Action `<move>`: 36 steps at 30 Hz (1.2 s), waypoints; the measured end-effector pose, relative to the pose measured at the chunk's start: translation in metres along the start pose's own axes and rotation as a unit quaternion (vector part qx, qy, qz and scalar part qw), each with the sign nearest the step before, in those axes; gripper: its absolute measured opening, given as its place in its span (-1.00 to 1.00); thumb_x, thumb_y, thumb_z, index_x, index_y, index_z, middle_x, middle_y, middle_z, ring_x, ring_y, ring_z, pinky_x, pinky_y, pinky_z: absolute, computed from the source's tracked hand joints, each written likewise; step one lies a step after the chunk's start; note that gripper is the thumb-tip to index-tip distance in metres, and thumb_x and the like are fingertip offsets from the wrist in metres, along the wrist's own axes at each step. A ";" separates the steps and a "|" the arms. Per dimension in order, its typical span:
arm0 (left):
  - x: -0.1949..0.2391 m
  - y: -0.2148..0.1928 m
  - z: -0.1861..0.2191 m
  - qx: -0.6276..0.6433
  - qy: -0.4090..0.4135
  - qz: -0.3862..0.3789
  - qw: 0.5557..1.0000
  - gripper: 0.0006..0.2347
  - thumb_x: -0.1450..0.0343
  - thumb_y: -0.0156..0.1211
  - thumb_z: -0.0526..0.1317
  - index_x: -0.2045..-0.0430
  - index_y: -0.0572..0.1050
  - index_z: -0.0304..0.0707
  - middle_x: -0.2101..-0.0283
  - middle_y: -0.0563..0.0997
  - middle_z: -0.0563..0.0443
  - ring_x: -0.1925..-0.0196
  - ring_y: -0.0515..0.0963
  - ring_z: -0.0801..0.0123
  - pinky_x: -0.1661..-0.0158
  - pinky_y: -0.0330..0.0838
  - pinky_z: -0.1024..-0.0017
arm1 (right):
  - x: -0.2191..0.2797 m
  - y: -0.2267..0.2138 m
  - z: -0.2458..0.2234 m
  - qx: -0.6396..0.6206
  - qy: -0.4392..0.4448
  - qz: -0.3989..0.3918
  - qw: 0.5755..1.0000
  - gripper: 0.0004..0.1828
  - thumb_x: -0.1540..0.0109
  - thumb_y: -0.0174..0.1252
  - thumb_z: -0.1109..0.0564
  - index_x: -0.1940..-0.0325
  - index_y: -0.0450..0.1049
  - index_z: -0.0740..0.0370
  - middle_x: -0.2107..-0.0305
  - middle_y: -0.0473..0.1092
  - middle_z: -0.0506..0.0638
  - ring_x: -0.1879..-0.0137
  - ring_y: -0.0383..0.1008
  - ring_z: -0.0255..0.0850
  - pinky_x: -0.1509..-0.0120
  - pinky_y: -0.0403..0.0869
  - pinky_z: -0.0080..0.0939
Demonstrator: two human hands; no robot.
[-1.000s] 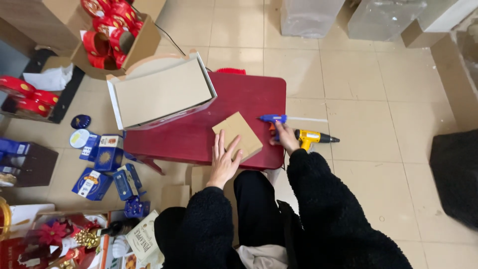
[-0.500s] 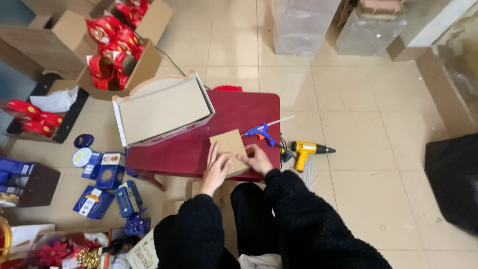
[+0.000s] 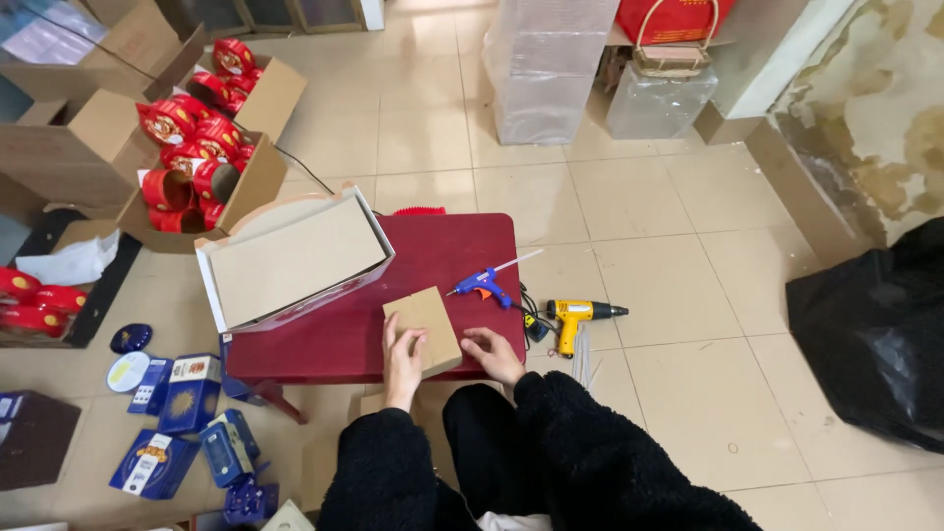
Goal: Assembling a small cardboard box using a hot glue gun to secure the flaps
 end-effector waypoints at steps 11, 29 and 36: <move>0.011 0.033 -0.118 0.035 -0.356 -0.047 0.933 0.07 -0.02 0.57 0.41 -0.40 0.17 0.00 -0.45 0.06 -0.39 -0.51 -0.07 -0.39 -0.31 0.01 -0.35 | -0.042 0.022 0.017 -0.023 0.039 -0.021 0.999 -0.37 -0.21 0.44 -0.17 -0.26 0.49 0.14 -0.06 0.49 0.27 -0.20 0.51 0.09 -0.17 0.57 0.00; 0.022 0.005 0.077 0.383 -0.362 -0.105 0.844 -0.02 -0.06 0.65 -0.29 -0.37 0.08 -0.46 -0.22 0.34 -0.60 -0.29 0.37 -0.35 -0.11 0.38 -0.19 | 0.014 -0.043 -0.025 -0.222 0.087 -0.007 0.971 -0.29 -0.03 0.62 -0.03 -0.10 0.40 0.18 0.13 0.47 0.10 0.11 0.54 -0.18 0.09 0.60 -0.26; 0.016 -0.017 0.066 0.402 -0.356 -0.048 0.842 -0.04 -0.06 0.68 -0.26 -0.33 0.09 -0.42 -0.21 0.32 -0.53 -0.28 0.37 -0.28 -0.10 0.39 -0.24 | -0.002 -0.015 -0.057 -0.211 0.075 -0.045 0.974 -0.04 0.01 0.63 0.00 -0.32 0.24 0.26 0.10 0.38 0.16 0.13 0.51 -0.12 0.11 0.62 -0.17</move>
Point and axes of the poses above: each hand's wrist, its own x-axis away from the middle knuckle, its own y-axis out of the palm, z = x × y, the point moved 6 cm from there along -x, towards the middle knuckle
